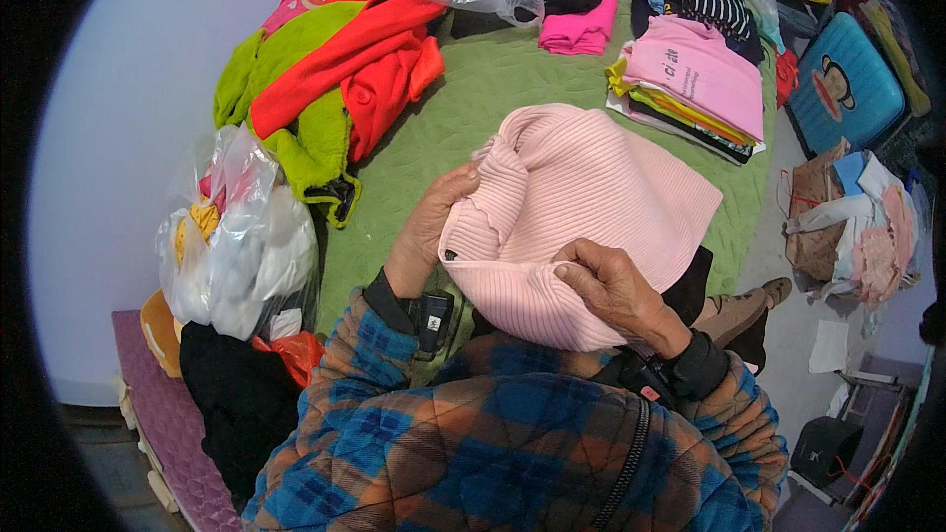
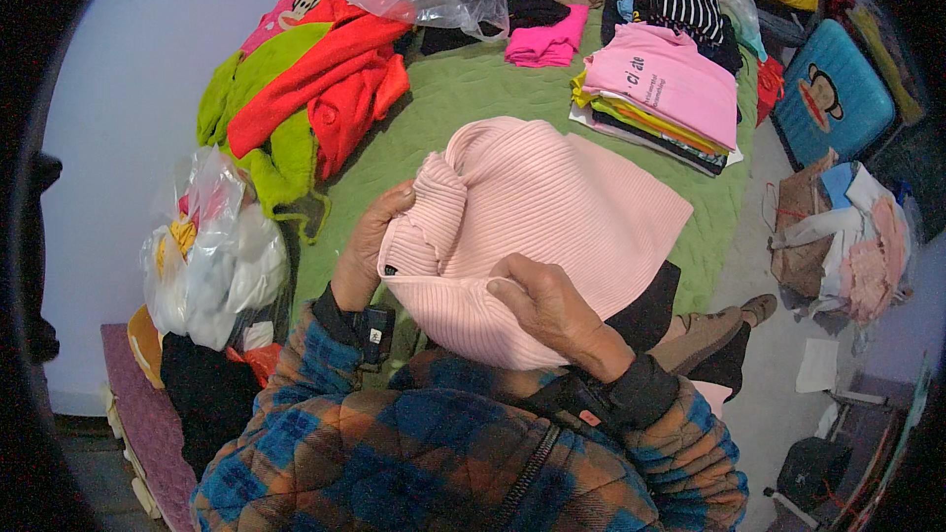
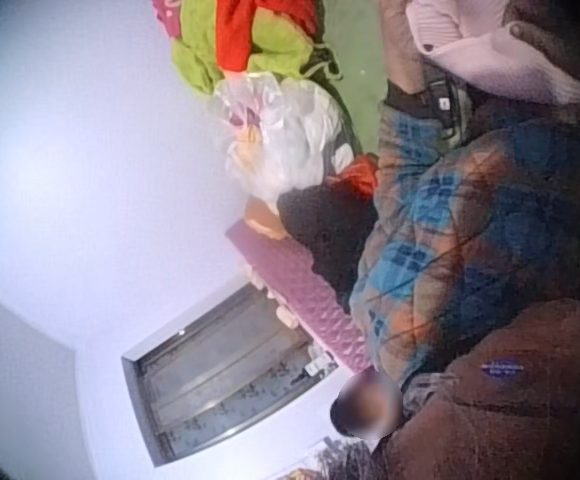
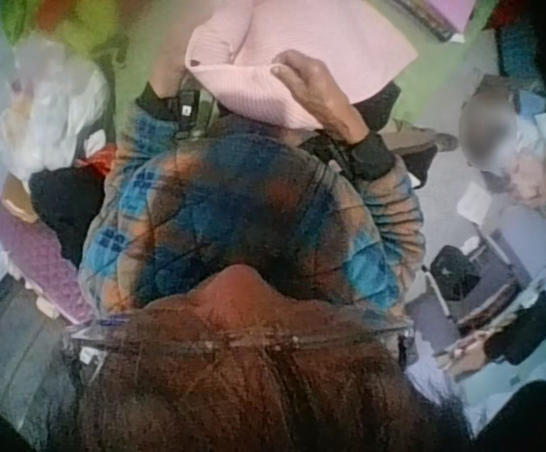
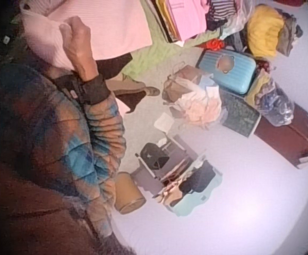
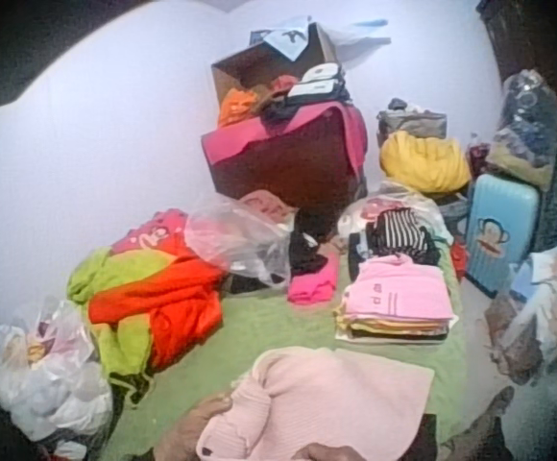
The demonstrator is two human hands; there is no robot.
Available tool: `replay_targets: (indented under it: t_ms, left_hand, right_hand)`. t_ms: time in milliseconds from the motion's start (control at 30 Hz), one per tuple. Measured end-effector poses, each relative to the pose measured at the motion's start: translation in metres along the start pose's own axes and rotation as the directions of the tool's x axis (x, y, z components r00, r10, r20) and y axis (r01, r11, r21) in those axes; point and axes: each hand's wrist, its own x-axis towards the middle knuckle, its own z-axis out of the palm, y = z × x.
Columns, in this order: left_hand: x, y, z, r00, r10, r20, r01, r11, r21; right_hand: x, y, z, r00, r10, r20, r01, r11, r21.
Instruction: The person folds a pink t-shirt, a pink lace garment, and a pink ribbed sweater on a green mat. They smooth and align each item, then place them into a neat stack.
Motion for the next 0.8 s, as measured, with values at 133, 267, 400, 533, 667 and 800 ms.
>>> replay_targets:
  t_ms: [133, 267, 400, 533, 667, 800]
  left_hand:
    - [-0.0008, -0.0027, -0.0023, 1.0, -0.003, -0.012, 0.003, 1.0, -0.021]
    - [-0.0015, -0.0035, 0.0002, 1.0, -0.008, -0.019, 0.008, 1.0, -0.007]
    - [-0.0019, -0.0058, 0.0063, 0.999, 0.027, -0.019, -0.027, 1.0, 0.008]
    - [-0.0028, -0.0063, 0.0066, 0.999, 0.005, -0.04, -0.004, 1.0, 0.025]
    - [-0.0033, -0.006, 0.0022, 0.999, -0.002, -0.035, 0.003, 0.999, 0.048]
    - [-0.0014, -0.0063, 0.0007, 1.0, 0.007, -0.029, 0.001, 0.968, 0.252]
  right_hand:
    - [-0.001, -0.0037, -0.0038, 0.996, 0.005, 0.091, -0.003, 1.0, -0.018]
    - [-0.0011, -0.0064, -0.0041, 0.994, -0.04, 0.101, 0.052, 0.992, -0.117]
    - [0.0004, -0.0037, -0.0015, 0.989, -0.127, 0.073, 0.136, 0.98, -0.142]
    - [-0.001, 0.0005, 0.0002, 0.994, -0.089, 0.067, 0.095, 0.991, -0.097]
    - [-0.0013, 0.0025, 0.0008, 0.99, -0.125, 0.067, 0.13, 0.988, -0.085]
    - [-0.0002, 0.0005, 0.0002, 0.98, -0.184, 0.076, 0.193, 0.972, -0.135]
